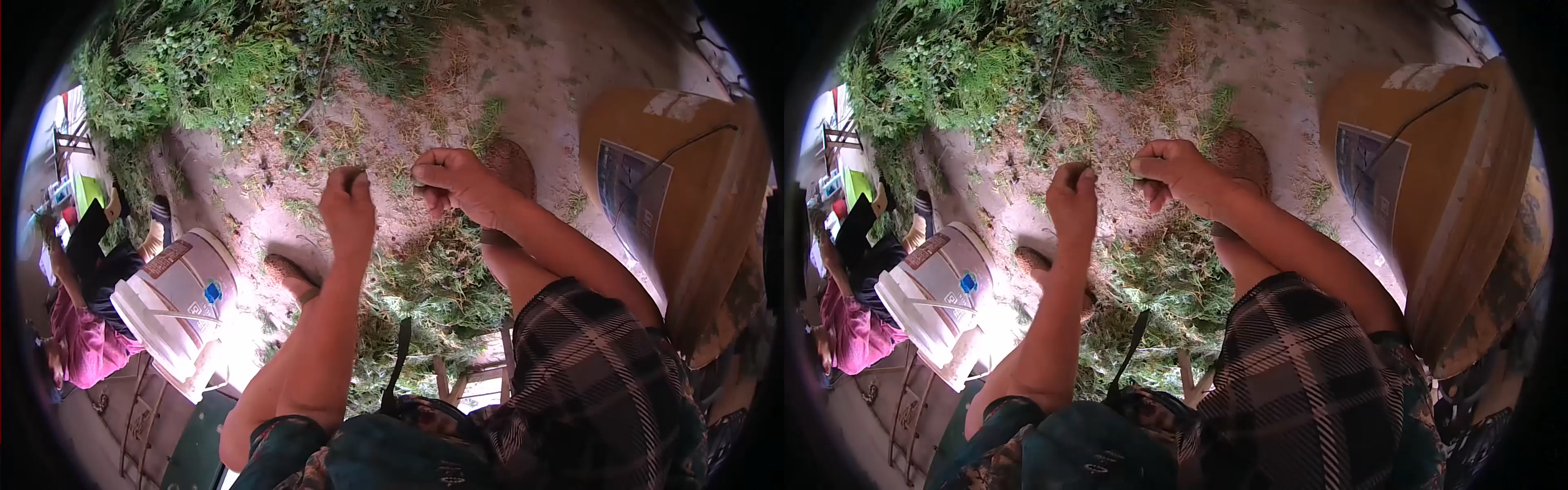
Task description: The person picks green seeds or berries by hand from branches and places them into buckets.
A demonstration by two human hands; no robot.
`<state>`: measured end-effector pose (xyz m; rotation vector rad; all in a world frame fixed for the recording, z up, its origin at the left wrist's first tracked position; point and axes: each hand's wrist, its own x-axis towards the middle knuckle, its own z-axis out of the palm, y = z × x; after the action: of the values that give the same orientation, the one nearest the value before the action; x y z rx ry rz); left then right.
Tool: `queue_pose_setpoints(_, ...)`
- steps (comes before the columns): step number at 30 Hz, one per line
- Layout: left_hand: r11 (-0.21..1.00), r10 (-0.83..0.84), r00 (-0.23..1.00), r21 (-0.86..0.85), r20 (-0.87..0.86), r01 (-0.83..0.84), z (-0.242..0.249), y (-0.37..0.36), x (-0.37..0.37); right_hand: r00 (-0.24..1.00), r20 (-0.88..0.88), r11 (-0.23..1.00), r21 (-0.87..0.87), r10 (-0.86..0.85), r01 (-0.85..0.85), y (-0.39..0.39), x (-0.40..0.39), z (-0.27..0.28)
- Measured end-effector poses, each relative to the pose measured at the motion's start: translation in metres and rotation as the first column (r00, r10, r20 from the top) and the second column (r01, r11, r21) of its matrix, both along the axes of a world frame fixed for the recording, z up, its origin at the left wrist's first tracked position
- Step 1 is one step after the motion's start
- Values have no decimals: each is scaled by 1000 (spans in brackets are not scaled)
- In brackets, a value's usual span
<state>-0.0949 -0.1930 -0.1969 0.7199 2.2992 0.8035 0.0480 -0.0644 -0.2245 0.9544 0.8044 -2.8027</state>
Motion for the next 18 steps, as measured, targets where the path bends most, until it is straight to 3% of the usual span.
queue_pose_setpoints(1,991,-59,997,-124,-48,53,-6,-8,-16,998,-39,995,-92,-45,42,1,1,-1)
queue_pose_setpoints(2,930,-262,963,-283,-61,236,-18,-22,-33,998,-42,995,-91,-44,40,2,1,1)
queue_pose_setpoints(3,921,-276,958,-305,-76,241,-23,-27,-46,997,-19,990,-125,-74,71,4,2,5)
queue_pose_setpoints(5,949,-142,965,-309,-222,68,-24,-21,-63,994,10,981,-162,-109,109,4,2,3)
queue_pose_setpoints(7,976,-92,919,-216,-383,8,-37,-15,-78,994,22,979,-175,-104,106,2,3,-3)
queue_pose_setpoints(11,938,-146,905,-347,-398,-1,-58,-7,-81,995,68,987,-137,-73,82,0,2,1)
queue_pose_setpoints(13,957,-95,913,-289,-397,-26,-37,0,-58,992,93,978,-183,-82,98,0,2,-3)
queue_pose_setpoints(15,996,56,995,78,-84,-49,-18,2,-25,984,145,956,-260,-101,136,-2,1,-7)
queue_pose_setpoints(17,990,-28,912,136,408,-30,6,1,7,976,193,929,-334,-97,159,-4,-1,-6)
queue_pose_setpoints(18,996,-54,901,86,431,19,19,5,11,978,182,908,-386,-99,164,-3,-1,-4)
